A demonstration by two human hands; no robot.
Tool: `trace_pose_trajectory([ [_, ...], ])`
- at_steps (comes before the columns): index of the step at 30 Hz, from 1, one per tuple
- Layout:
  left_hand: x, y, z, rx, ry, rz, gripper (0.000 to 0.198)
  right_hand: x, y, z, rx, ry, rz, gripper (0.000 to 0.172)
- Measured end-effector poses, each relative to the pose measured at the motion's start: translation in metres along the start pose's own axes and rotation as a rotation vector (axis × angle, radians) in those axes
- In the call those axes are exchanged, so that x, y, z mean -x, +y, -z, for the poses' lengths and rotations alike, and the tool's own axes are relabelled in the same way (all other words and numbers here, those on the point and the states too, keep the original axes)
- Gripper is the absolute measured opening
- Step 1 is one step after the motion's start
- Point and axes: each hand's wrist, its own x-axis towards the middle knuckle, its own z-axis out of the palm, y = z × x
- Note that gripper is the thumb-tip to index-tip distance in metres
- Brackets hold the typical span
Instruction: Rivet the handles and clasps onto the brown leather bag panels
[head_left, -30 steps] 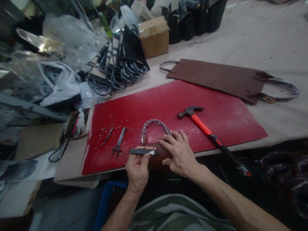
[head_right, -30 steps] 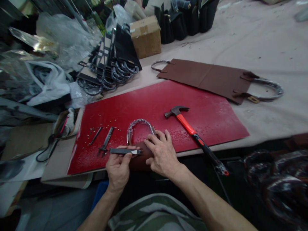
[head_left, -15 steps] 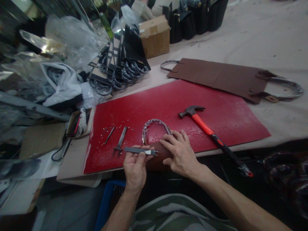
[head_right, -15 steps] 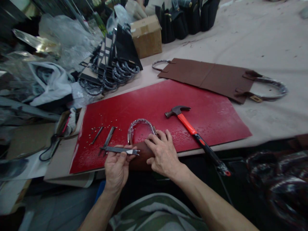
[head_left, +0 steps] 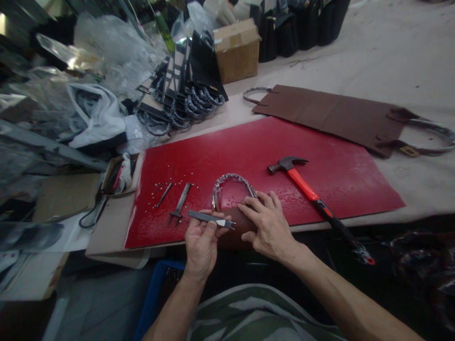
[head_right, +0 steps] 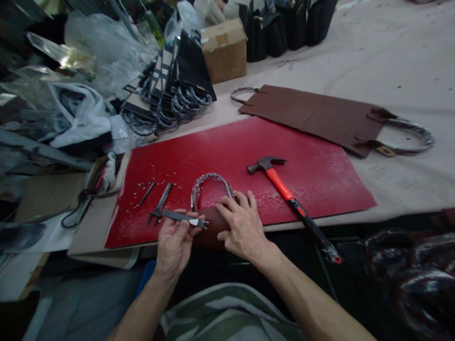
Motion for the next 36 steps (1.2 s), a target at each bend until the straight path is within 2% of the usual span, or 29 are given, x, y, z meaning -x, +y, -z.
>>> trace_pose_trajectory([
  [5,-0.001,0.001,-0.002,-0.044,0.037,-0.005,0.043,0.0,0.0,0.001,0.007,0.001,0.004,0.064],
  [10,-0.001,-0.002,-0.001,-0.258,0.201,-0.179,0.033,-0.001,-0.001,0.001,0.013,-0.012,-0.001,0.064],
  [15,0.003,-0.006,-0.009,-0.489,0.226,-0.308,0.025,-0.001,0.0,0.002,0.017,-0.013,0.001,0.066],
  [20,0.008,-0.006,-0.012,-0.598,0.148,-0.361,0.02,-0.001,0.0,0.002,0.011,-0.026,-0.001,0.066],
  [23,0.008,-0.003,0.001,-0.674,0.011,-0.327,0.02,-0.001,-0.001,0.002,0.008,-0.027,-0.003,0.064],
  [27,0.006,0.001,0.021,-0.849,-0.155,-0.368,0.02,0.0,-0.001,0.001,0.015,-0.018,-0.004,0.062],
  [31,0.003,0.0,0.027,-0.881,-0.155,-0.386,0.017,0.0,0.0,0.0,0.021,-0.017,0.002,0.064],
  [36,0.007,-0.007,0.019,-0.817,-0.138,-0.43,0.016,-0.001,0.0,0.0,0.031,-0.012,-0.001,0.064],
])
